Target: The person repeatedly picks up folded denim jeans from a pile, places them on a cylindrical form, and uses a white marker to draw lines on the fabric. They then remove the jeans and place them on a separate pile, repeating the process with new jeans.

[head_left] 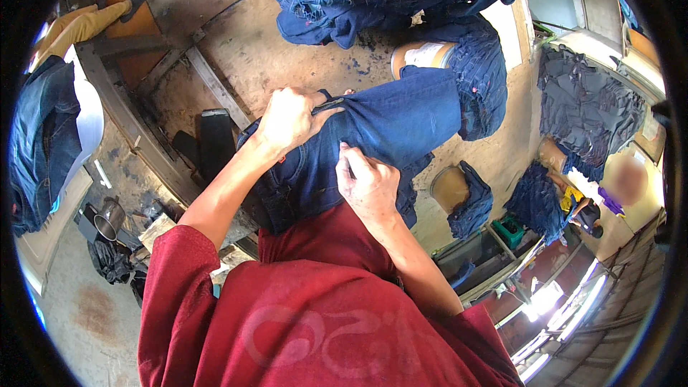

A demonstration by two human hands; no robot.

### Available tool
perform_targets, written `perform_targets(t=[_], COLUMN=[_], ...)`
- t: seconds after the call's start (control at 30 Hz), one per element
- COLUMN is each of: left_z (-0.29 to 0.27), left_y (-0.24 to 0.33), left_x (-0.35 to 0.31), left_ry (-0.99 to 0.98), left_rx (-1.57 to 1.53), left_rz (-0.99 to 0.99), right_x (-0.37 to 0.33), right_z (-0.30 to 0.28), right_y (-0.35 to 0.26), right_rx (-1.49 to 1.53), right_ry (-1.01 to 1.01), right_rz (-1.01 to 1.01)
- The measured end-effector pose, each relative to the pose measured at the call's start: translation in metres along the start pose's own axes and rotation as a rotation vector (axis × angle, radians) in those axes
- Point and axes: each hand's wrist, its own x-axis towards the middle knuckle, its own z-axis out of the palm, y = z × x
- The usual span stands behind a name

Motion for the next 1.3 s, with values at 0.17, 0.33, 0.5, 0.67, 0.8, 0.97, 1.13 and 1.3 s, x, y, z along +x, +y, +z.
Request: perform_targets(t=[0.17,0.33,0.5,0.67,0.8,0.97,1.13,1.3], left_z=[0.0,0.0011,0.0007,0.0012,0.0022,0.0003,-0.0013,-0.0016], left_y=[0.0,0.0009,-0.0001,0.0007,0.0003,0.0019,0.0041,0.0043], left_x=[0.0016,-0.0003,0.0015,0.0006,0.0012,0.0004,0.0014,0.0014], left_ry=[-0.027,-0.07,0.006,-0.032,0.021,-0.025,-0.013,-0.044], left_rx=[0.028,0.026,0.034,0.025,0.028,0.027,0.048,0.025], left_rz=[-0.007,-0.067,0.012,-0.026,0.018,-0.024,0.003,-0.04], right_x=[0.006,0.0035,0.0073,0.0058,0.0064,0.0069,0.007,0.0084], right_z=[-0.0038,-0.0094,-0.0073,-0.0105,-0.0099,-0.0077,-0.0094,-0.0093], right_y=[0.0036,0.0054,0.0064,0.004,0.0042,0.0038,0.0045,0.0071], right_rx=[0.132,0.057,0.13,0.027,0.15,0.023,0.121,0.052], right_ry=[0.125,0.007,0.1,0.023,0.086,0.031,0.074,0.093], right_rz=[-0.029,-0.044,-0.059,-0.08,0.0,-0.021,0.003,-0.079])
